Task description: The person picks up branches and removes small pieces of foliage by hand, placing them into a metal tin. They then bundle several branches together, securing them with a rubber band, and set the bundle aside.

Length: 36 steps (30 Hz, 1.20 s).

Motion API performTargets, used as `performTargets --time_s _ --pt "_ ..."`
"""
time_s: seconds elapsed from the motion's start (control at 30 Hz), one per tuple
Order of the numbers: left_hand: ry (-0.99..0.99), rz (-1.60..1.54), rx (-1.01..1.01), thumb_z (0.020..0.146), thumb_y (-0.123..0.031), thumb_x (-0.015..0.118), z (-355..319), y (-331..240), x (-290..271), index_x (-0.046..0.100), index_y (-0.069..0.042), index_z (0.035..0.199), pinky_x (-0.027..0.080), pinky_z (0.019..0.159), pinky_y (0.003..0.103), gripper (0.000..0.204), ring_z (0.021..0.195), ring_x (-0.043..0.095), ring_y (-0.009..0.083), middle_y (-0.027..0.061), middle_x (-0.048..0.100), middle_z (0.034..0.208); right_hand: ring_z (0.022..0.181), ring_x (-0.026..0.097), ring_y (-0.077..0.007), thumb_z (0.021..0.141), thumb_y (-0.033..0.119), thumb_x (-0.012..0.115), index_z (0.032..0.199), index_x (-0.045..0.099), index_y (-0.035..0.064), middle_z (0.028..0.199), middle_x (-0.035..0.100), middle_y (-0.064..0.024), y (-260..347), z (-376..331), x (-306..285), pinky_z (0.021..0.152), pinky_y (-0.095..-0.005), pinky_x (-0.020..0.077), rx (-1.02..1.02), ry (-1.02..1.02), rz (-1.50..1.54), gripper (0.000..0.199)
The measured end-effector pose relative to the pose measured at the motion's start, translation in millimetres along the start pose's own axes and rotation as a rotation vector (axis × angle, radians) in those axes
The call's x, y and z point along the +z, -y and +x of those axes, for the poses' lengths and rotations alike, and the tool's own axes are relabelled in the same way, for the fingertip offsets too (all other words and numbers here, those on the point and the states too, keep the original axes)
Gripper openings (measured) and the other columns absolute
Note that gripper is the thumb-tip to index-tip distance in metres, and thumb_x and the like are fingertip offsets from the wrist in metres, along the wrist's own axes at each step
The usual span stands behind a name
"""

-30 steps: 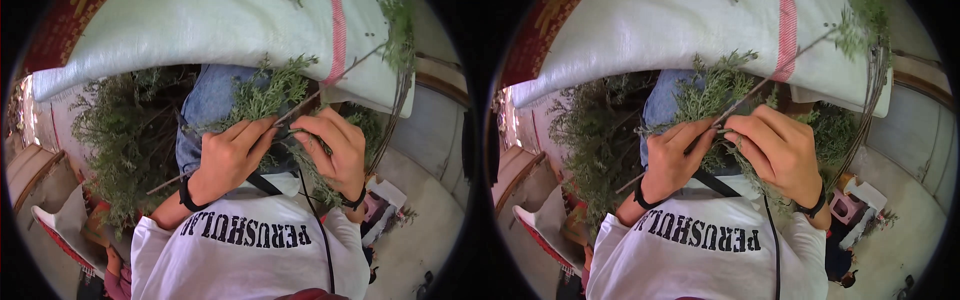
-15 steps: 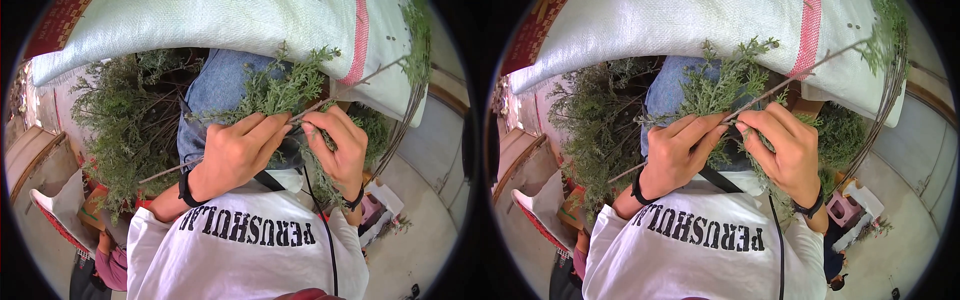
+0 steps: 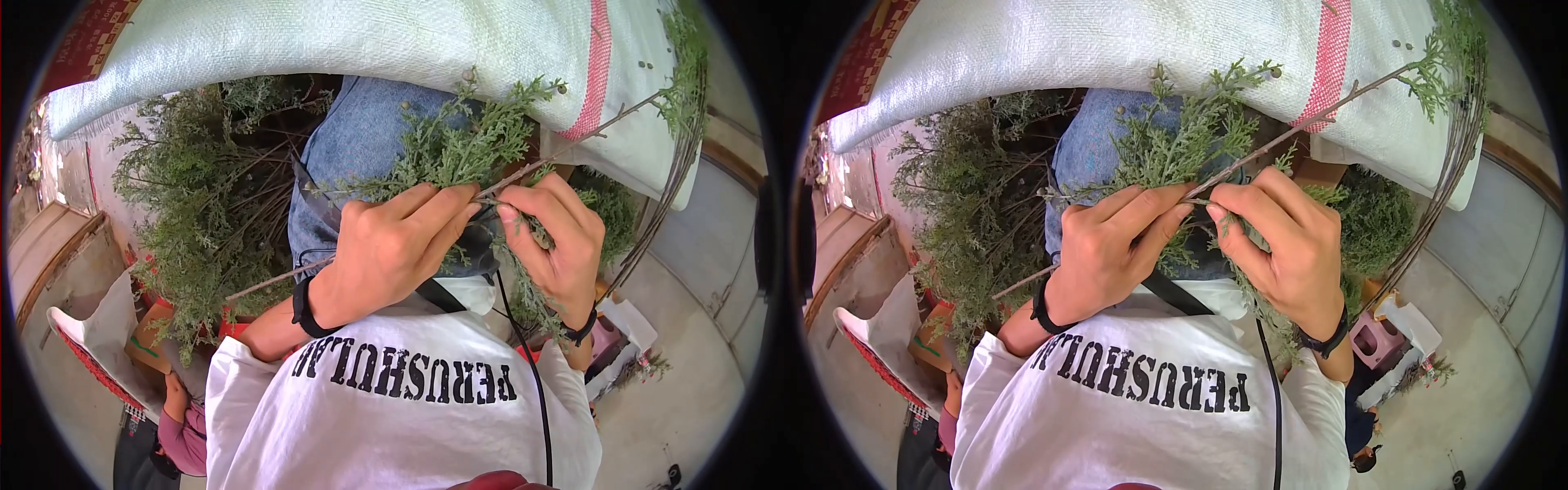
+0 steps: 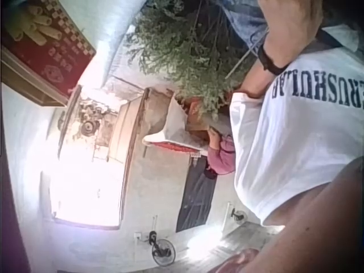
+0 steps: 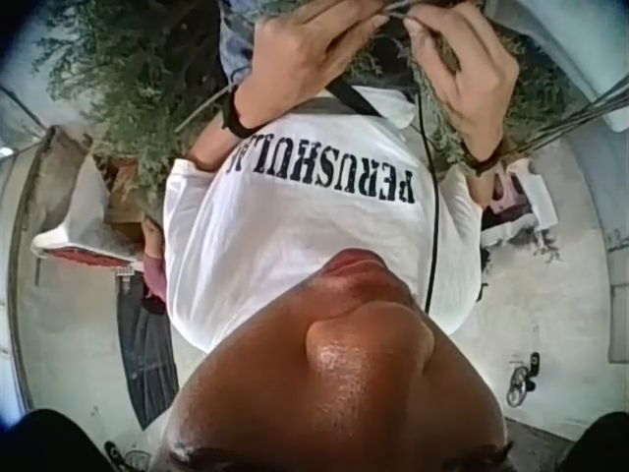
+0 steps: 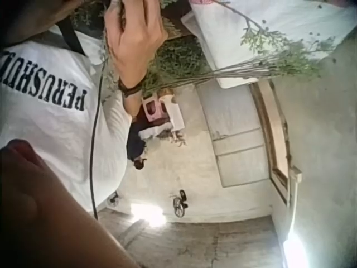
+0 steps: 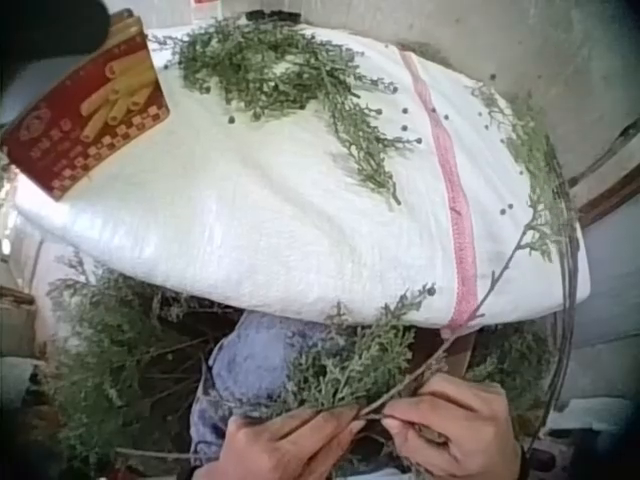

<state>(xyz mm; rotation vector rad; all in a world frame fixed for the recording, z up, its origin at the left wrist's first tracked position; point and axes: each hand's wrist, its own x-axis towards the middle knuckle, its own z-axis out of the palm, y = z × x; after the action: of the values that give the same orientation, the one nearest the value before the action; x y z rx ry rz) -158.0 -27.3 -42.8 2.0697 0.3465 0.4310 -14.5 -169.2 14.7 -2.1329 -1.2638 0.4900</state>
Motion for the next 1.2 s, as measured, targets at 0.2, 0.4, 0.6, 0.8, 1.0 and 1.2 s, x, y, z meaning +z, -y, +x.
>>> performTargets --time_s 0.2,0.4,0.6,0.8,1.0,1.2 --pt "0.023 0.003 0.001 0.086 -0.008 0.077 -2 1 0 0.075 -0.005 0.107 0.047 0.045 0.032 0.022 0.051 0.060 0.0184 0.0065 0.067 0.073 0.062 0.056 -0.0231 0.079 0.001 0.077 0.097 0.070 0.0024 0.078 0.057 -0.0079 -1 -2 2 0.055 -0.0330 0.0445 -0.019 0.014 -0.022 0.019" --pt "0.014 0.039 0.020 0.088 -0.012 0.075 -5 4 2 0.073 -0.006 0.106 0.045 0.043 0.033 0.020 0.052 0.062 0.0186 0.0042 0.064 0.071 0.062 0.058 -0.0241 0.078 0.001 0.077 0.099 0.071 0.0037 0.079 0.058 -0.0073 -3 -1 5 0.056 -0.0351 0.0461 -0.032 0.026 -0.023 0.023" --pt "0.008 0.045 0.024 0.088 -0.015 0.074 -8 8 6 0.072 -0.007 0.106 0.045 0.042 0.033 0.019 0.052 0.063 0.0198 0.0035 0.063 0.070 0.063 0.058 -0.0244 0.077 0.000 0.077 0.100 0.071 0.0033 0.079 0.058 -0.0076 -7 -3 9 0.056 -0.0351 0.0462 -0.015 0.033 -0.007 0.023" --pt "-0.007 0.022 0.046 0.087 -0.013 0.075 -9 13 9 0.073 -0.006 0.106 0.045 0.043 0.034 0.020 0.051 0.062 0.0209 0.0042 0.064 0.070 0.063 0.060 -0.0250 0.077 -0.001 0.076 0.103 0.070 0.0036 0.081 0.058 -0.0075 -11 -4 10 0.056 -0.0358 0.0464 -0.063 0.071 -0.044 0.027" --pt "0.027 -0.001 0.037 0.086 -0.011 0.076 -7 12 5 0.073 -0.005 0.105 0.046 0.043 0.034 0.020 0.052 0.063 0.0224 0.0051 0.065 0.071 0.064 0.061 -0.0251 0.075 -0.003 0.074 0.103 0.070 0.0029 0.081 0.058 -0.0081 -7 -5 11 0.055 -0.0355 0.0471 -0.076 0.079 -0.070 0.028" --pt "0.057 -0.044 0.066 0.087 -0.011 0.075 -5 19 3 0.073 -0.003 0.103 0.048 0.045 0.036 0.018 0.055 0.064 0.0258 0.0078 0.068 0.076 0.065 0.063 -0.0253 0.076 -0.003 0.073 0.102 0.069 0.0010 0.081 0.061 -0.0091 -4 -7 13 0.057 -0.0345 0.0479 -0.076 0.080 -0.051 0.026"
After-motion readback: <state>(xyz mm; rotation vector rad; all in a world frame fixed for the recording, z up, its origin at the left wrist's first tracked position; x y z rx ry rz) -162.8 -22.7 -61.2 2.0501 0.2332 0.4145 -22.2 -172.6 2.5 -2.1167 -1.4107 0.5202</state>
